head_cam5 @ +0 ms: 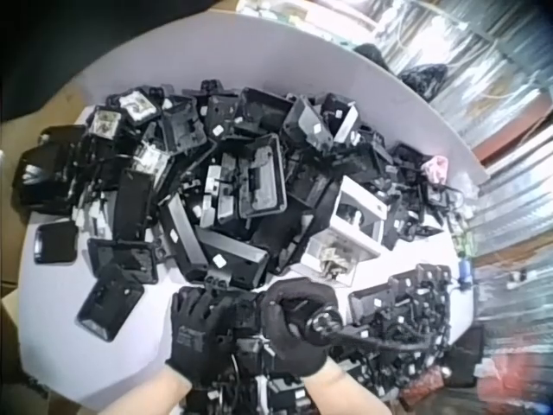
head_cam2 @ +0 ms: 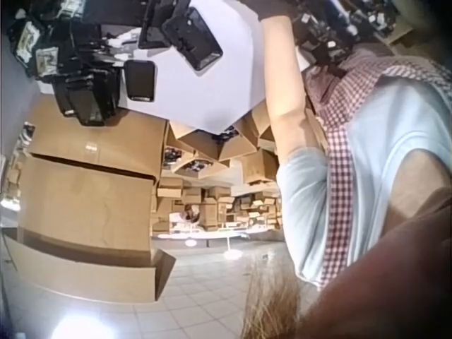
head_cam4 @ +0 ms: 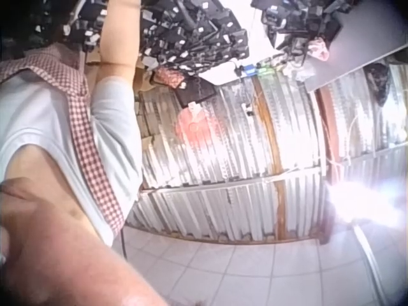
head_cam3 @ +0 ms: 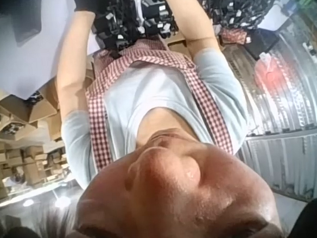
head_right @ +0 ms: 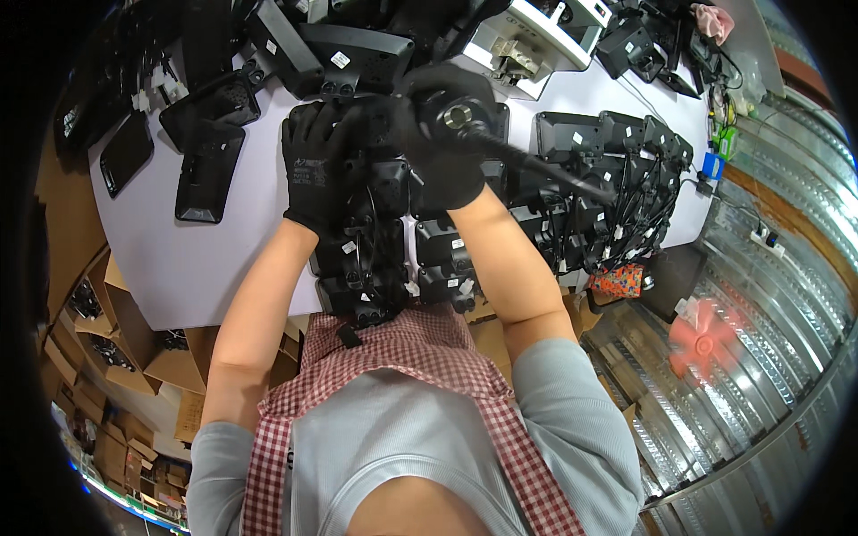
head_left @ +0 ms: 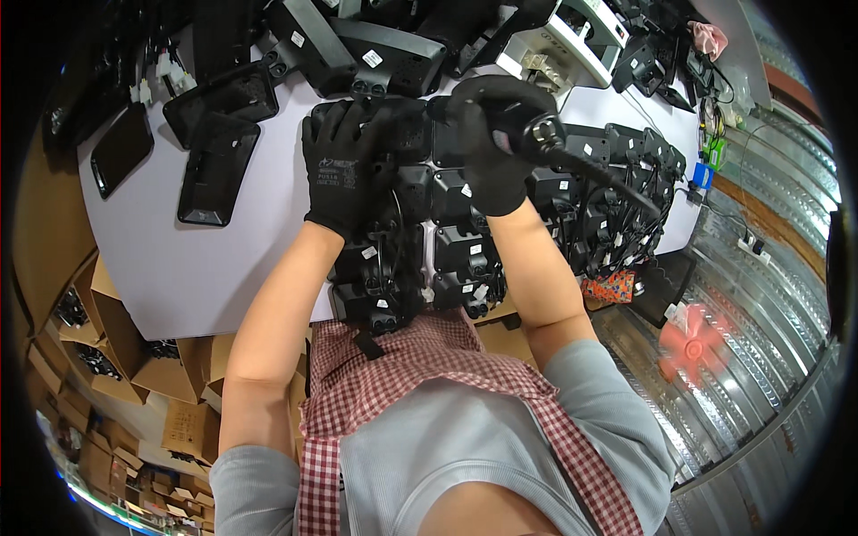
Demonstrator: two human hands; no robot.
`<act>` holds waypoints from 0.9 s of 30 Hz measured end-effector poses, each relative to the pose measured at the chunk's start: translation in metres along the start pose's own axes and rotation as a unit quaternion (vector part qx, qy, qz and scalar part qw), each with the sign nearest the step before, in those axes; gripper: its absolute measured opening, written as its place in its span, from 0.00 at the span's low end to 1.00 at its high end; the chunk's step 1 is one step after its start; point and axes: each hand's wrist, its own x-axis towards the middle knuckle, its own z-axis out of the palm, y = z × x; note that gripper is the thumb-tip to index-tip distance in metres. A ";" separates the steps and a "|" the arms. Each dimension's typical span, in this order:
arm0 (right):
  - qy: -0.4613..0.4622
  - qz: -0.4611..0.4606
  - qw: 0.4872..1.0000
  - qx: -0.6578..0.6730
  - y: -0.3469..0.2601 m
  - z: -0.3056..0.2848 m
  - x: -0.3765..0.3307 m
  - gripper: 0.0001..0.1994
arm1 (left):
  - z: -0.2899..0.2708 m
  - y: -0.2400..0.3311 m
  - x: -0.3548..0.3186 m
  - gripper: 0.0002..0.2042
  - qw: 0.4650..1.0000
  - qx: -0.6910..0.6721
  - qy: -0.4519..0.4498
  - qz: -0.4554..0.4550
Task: The person assembles multiple black electronic components by hand and with a power screwdriver on a workbench.
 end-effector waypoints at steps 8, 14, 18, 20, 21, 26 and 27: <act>-0.075 -0.070 0.994 -0.040 0.007 -0.009 -0.002 0.12 | -0.002 0.002 -0.003 0.31 1.000 -0.018 0.013 0.020; 0.093 -0.076 0.986 -0.119 -0.042 -0.077 0.003 0.09 | 0.005 0.005 -0.003 0.33 1.000 0.016 -0.006 -0.005; 0.210 -0.141 0.967 -0.020 -0.035 -0.096 0.041 0.08 | 0.002 0.006 -0.003 0.33 0.999 0.041 -0.018 -0.007; 0.200 -0.108 0.971 0.075 -0.035 -0.094 0.052 0.09 | 0.003 0.005 -0.003 0.33 0.999 0.044 -0.018 -0.008; 0.179 -0.099 0.978 0.047 -0.031 -0.090 0.053 0.11 | 0.002 0.005 -0.004 0.33 0.999 0.046 -0.022 -0.009; 0.095 -0.073 0.992 -0.027 -0.022 -0.086 0.041 0.12 | 0.005 0.000 -0.001 0.32 1.000 0.015 0.002 0.014; 0.078 -0.046 0.995 0.036 -0.035 -0.080 0.039 0.08 | 0.007 -0.001 -0.003 0.32 0.999 0.039 0.009 0.011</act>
